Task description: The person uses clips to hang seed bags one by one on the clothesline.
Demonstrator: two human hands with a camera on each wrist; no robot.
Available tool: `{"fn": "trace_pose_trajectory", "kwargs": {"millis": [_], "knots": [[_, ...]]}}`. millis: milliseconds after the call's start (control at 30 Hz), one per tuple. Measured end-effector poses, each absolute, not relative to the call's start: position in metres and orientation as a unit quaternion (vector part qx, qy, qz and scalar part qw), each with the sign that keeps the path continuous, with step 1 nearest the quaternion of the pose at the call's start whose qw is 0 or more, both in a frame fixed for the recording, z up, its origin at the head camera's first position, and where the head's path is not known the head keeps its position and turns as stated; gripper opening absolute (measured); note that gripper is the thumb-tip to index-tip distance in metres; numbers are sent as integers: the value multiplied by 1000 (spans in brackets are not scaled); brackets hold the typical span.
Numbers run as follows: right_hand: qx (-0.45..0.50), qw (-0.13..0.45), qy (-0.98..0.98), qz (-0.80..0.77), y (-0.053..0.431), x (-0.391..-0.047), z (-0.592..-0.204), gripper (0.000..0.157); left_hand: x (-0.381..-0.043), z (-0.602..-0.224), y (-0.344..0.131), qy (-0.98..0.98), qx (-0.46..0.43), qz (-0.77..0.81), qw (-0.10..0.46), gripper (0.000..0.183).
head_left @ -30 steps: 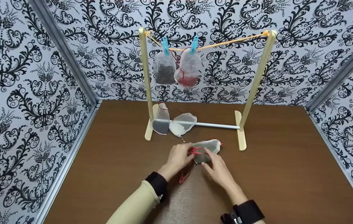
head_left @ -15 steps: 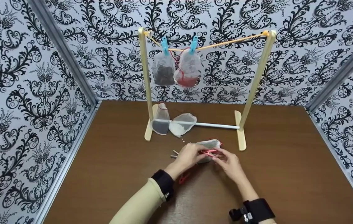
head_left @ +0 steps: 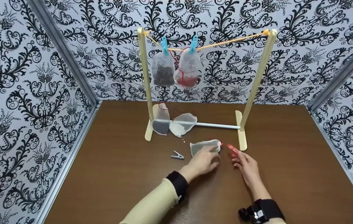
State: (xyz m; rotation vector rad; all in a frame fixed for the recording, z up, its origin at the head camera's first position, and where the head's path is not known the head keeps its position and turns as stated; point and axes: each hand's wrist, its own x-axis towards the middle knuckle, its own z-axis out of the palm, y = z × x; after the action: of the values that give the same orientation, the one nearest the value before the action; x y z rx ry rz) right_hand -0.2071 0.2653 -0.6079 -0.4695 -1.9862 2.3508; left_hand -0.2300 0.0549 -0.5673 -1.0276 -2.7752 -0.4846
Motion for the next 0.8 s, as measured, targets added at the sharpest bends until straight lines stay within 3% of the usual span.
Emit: {"fn": "trace_pose_trajectory", "kwargs": {"millis": [133, 267, 367, 600, 800], "knots": [[-149, -20, -603, 784, 276, -207, -614, 39, -228, -570, 66, -937, -339, -84, 23, 29], [-141, -12, -603, 785, 276, -206, -615, 24, -227, -572, 74, -951, -308, 14, -1, 46], [-128, -6, -606, 785, 277, -204, -616, 15, -229, -571, 77, -952, -302, 53, 5, 49], [-122, 1, -621, 775, 277, -204, -617, 35, -240, -557, 64, -950, -298, -51, 72, 12], [-131, 5, -631, 765, 277, -204, -618, 35, -257, -531, 45, -939, -237, -226, 102, 10]]}}
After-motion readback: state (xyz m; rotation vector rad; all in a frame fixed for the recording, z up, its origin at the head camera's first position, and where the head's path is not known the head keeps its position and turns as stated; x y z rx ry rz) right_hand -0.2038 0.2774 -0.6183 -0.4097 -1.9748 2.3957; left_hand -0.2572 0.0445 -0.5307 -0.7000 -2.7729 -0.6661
